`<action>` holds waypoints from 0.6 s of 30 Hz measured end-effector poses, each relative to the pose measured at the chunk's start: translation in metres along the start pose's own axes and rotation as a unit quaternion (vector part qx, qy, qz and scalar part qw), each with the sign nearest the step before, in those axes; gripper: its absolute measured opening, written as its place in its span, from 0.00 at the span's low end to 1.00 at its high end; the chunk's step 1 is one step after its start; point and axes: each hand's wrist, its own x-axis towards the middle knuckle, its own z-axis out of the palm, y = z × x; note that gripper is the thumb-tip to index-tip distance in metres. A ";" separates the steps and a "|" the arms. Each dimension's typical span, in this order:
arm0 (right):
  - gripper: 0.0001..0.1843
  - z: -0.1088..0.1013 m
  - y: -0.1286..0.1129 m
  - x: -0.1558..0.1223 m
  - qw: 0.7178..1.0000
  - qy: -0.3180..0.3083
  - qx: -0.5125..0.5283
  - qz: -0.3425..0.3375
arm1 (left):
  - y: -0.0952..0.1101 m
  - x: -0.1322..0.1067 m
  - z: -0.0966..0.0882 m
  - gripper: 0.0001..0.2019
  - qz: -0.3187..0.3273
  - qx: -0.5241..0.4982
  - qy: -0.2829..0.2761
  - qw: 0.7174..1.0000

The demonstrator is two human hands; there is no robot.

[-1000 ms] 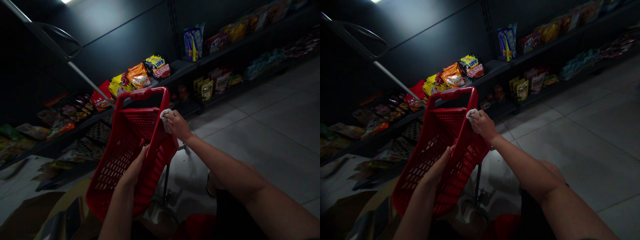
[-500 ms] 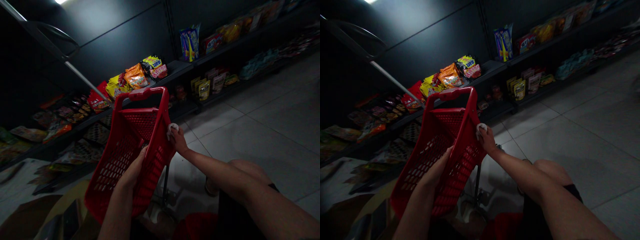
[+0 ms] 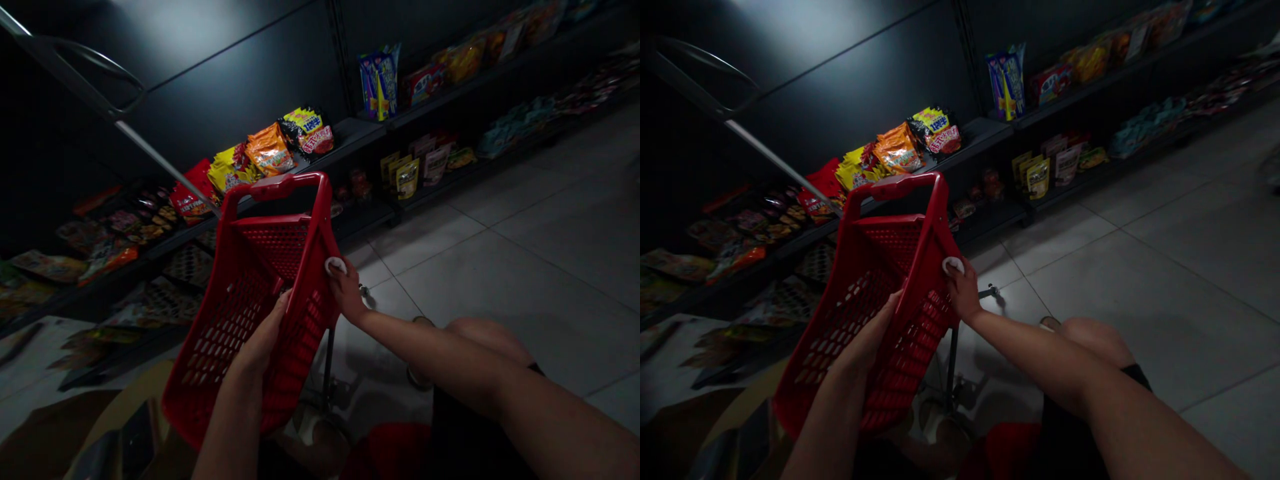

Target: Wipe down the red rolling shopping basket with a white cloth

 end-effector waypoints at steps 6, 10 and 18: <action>0.23 -0.006 -0.056 0.043 0.997 0.031 0.042 -0.050 | 0.000 0.001 0.001 0.22 0.011 0.000 0.002 1.000; 0.22 -0.004 -0.027 0.032 0.996 0.023 0.058 -0.064 | 0.000 0.000 0.002 0.21 -0.011 0.002 0.028 1.000; 0.22 -0.020 0.001 0.028 0.998 0.013 0.031 0.060 | 0.001 -0.002 -0.004 0.24 -0.004 0.023 0.013 1.000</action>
